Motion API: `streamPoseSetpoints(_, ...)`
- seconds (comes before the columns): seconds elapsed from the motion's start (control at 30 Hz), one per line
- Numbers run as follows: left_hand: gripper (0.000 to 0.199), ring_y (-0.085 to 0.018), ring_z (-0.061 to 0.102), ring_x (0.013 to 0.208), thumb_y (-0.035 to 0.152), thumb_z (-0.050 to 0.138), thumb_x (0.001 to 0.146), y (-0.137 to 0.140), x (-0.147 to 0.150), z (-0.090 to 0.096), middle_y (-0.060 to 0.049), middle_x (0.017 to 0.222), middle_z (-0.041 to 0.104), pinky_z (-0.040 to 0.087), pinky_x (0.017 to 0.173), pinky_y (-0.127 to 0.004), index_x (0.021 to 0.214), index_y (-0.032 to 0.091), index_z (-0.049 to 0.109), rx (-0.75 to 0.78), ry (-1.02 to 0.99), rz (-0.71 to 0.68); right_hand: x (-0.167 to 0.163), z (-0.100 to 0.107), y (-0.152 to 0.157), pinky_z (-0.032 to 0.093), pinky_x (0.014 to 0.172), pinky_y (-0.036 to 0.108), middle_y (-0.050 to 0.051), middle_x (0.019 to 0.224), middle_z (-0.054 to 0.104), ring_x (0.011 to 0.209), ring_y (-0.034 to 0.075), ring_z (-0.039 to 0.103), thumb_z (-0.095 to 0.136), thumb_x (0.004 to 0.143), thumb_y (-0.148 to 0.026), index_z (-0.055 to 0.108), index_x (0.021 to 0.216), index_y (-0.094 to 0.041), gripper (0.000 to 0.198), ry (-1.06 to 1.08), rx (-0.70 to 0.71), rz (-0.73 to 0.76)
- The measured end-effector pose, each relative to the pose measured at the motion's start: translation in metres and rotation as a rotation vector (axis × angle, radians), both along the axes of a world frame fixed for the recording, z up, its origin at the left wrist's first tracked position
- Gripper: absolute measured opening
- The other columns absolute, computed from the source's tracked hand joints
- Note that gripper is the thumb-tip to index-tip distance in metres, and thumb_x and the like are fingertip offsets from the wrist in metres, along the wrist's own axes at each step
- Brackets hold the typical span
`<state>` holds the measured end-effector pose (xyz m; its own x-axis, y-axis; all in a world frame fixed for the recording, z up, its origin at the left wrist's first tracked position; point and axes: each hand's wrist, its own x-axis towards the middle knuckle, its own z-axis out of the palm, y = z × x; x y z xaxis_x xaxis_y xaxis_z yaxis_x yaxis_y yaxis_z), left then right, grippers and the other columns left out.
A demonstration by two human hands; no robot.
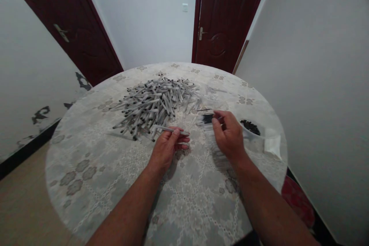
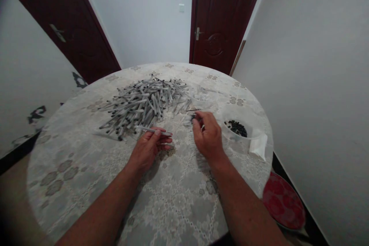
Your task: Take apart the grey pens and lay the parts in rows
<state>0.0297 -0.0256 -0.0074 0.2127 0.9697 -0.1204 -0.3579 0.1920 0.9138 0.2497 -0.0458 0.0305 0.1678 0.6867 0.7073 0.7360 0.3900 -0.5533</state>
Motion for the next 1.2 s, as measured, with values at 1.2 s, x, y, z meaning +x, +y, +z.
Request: streamPoseSetpoints(1.2, 0.030, -0.012, 0.067, 0.065, 0.045, 0.074, 0.087, 0.018, -0.020, 0.005, 0.000, 0.085, 0.068, 0.060, 0.062, -0.028, 0.092, 0.019, 0.060, -0.035, -0.212, 0.300, -0.031, 0.000, -0.014, 0.047, 0.075, 0.029, 0.002, 0.087, 0.065, 0.080, 0.016, 0.061, 0.055, 0.090, -0.010, 0.068, 0.100, -0.022, 0.020, -0.073, -0.257, 0.672)
